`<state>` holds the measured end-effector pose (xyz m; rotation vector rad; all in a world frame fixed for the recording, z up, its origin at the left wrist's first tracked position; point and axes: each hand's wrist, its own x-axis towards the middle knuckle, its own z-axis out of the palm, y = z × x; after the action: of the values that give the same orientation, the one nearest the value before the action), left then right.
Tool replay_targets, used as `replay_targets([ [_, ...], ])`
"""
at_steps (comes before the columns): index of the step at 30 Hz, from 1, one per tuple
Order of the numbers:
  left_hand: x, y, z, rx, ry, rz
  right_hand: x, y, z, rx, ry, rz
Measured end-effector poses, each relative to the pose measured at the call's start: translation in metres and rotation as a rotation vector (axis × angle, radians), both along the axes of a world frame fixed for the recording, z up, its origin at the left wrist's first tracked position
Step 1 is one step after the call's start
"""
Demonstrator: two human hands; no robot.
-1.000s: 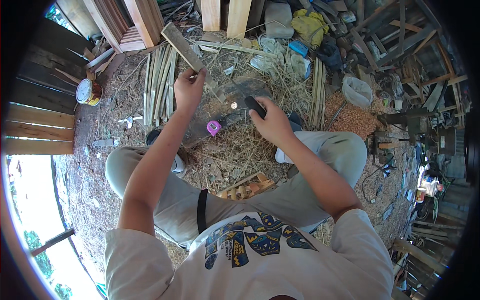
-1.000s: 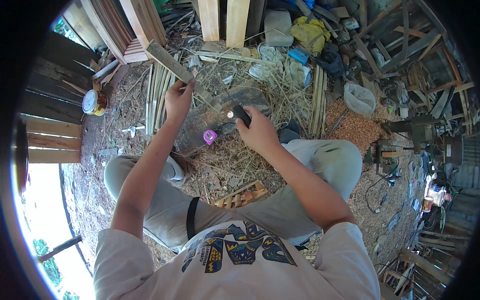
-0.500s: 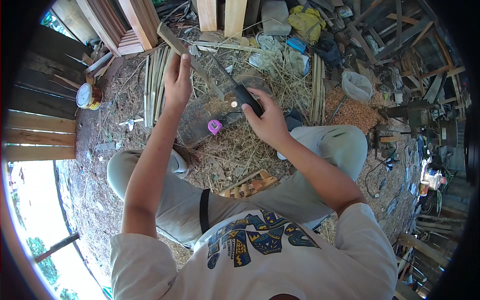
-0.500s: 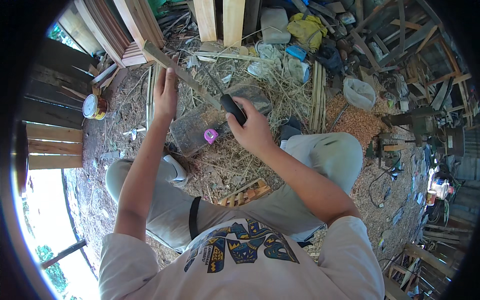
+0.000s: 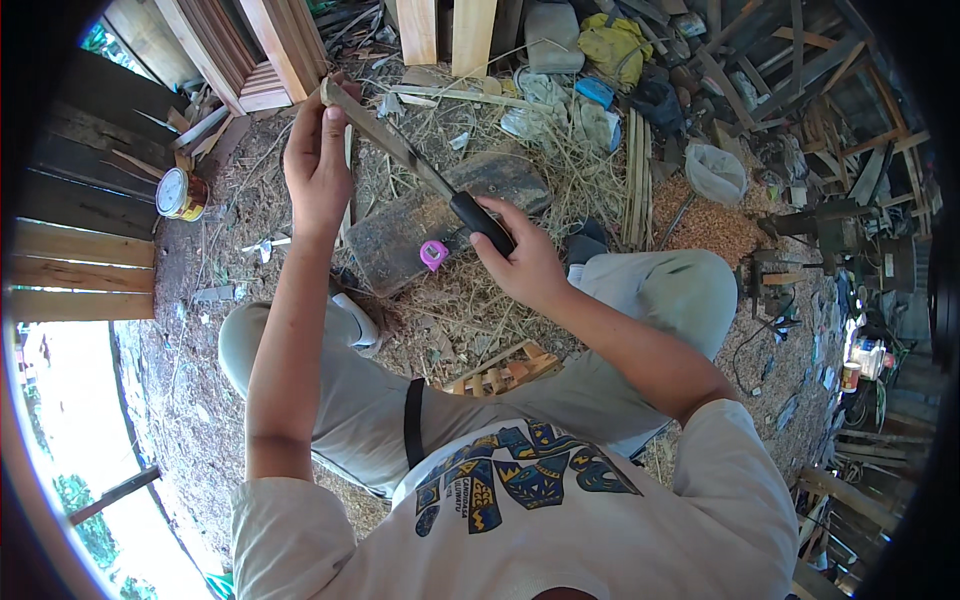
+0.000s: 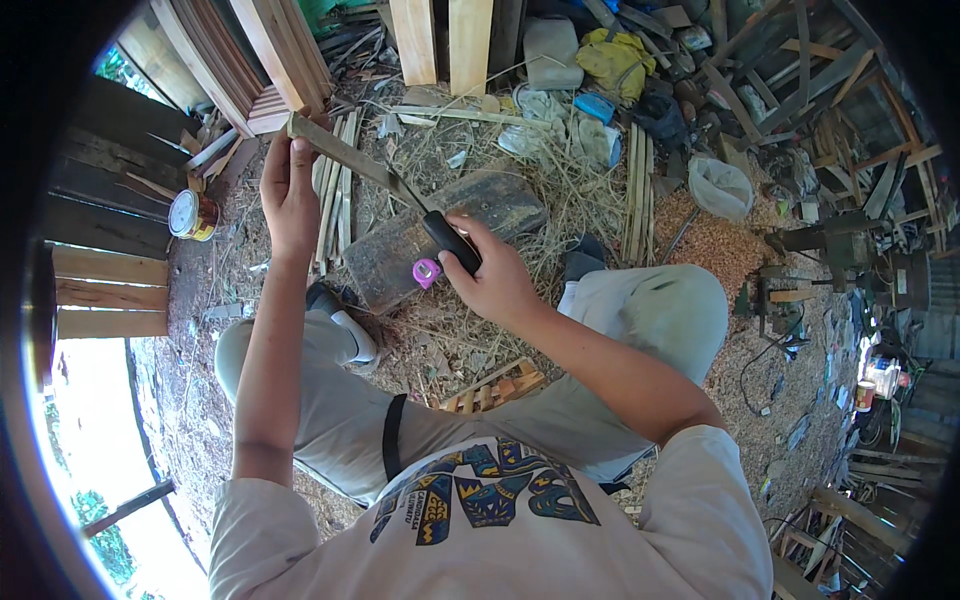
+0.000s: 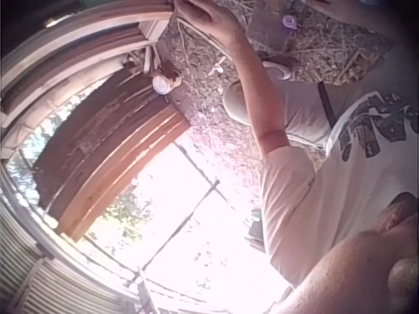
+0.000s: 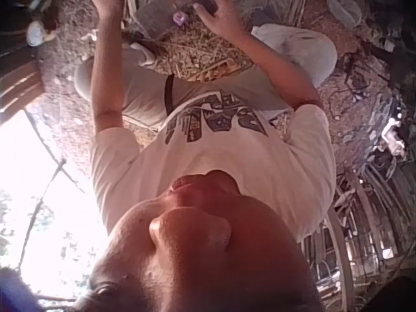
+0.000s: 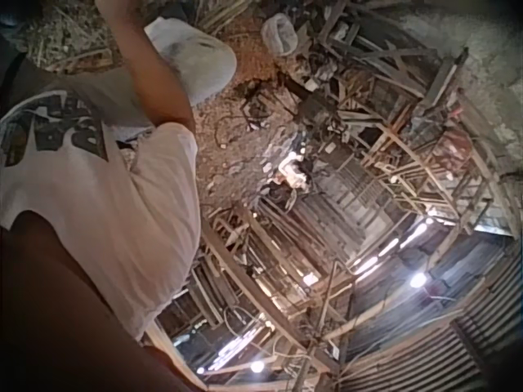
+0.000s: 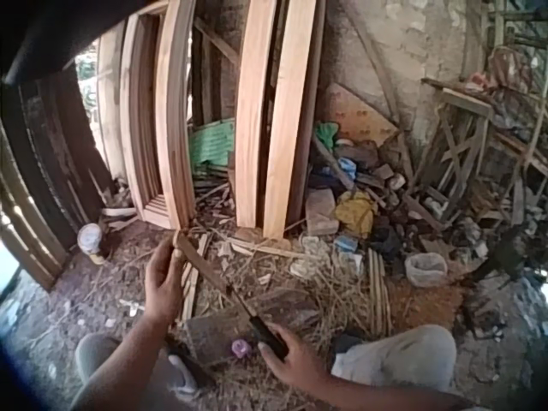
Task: Measuring a thin piece of wood with a tape measure and carving/scraping it using a large machete tool.
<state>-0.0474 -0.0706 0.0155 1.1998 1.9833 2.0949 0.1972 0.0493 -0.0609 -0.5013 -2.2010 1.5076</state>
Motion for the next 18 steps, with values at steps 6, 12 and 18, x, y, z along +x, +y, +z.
replay_targets([
  [6, 0.0, -0.007, 0.002, 0.043, 0.02, -0.016, 0.001, -0.004, 0.004, 0.001, 0.028, 0.042],
  [12, -0.001, -0.015, 0.0, 0.068, 0.154, 0.004, -0.002, -0.009, -0.01, -0.019, -0.01, 0.022],
  [18, -0.003, -0.019, -0.003, 0.091, 0.199, 0.046, -0.005, -0.006, -0.032, 0.002, -0.131, 0.035],
])
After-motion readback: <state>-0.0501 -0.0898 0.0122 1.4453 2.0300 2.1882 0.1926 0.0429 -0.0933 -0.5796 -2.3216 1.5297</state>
